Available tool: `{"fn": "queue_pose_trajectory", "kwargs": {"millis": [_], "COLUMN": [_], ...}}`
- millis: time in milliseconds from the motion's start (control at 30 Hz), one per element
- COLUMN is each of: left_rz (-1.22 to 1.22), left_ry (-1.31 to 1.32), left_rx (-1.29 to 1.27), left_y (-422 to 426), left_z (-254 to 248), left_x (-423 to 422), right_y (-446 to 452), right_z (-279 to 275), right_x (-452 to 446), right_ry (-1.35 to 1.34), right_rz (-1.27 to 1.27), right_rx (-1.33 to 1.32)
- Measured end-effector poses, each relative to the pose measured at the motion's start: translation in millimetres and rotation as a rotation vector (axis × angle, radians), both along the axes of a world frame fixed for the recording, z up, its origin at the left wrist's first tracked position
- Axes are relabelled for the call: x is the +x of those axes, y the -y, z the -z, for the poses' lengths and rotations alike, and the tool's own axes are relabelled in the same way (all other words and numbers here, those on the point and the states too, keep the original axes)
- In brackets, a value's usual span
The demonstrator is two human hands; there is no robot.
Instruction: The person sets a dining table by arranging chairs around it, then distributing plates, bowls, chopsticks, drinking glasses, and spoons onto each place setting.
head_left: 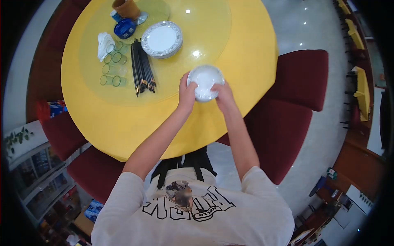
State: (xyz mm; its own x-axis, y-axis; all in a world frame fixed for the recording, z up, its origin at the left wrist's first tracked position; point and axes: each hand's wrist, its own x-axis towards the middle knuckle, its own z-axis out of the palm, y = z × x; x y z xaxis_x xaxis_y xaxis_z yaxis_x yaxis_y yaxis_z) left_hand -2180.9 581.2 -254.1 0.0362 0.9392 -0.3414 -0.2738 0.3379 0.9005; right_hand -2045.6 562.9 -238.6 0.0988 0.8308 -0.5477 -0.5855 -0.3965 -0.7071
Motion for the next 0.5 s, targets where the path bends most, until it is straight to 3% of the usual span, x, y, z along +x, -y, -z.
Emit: {"fn": "queue_pose_trajectory", "kwargs": {"millis": [333,500], "left_rz": [-0.022,-0.199], "left_ry": [-0.143,-0.050], "left_rx": [0.035,-0.016], "left_y": [-171,-215], "left_z": [31,43], "left_x": [70,79], "right_y": [-181,-237], "right_z": [40,50], "right_x": [71,76], "right_ry": [0.093,0.152], "right_rz": [-0.101,-0.194], "right_rx": [0.079,0.085]}}
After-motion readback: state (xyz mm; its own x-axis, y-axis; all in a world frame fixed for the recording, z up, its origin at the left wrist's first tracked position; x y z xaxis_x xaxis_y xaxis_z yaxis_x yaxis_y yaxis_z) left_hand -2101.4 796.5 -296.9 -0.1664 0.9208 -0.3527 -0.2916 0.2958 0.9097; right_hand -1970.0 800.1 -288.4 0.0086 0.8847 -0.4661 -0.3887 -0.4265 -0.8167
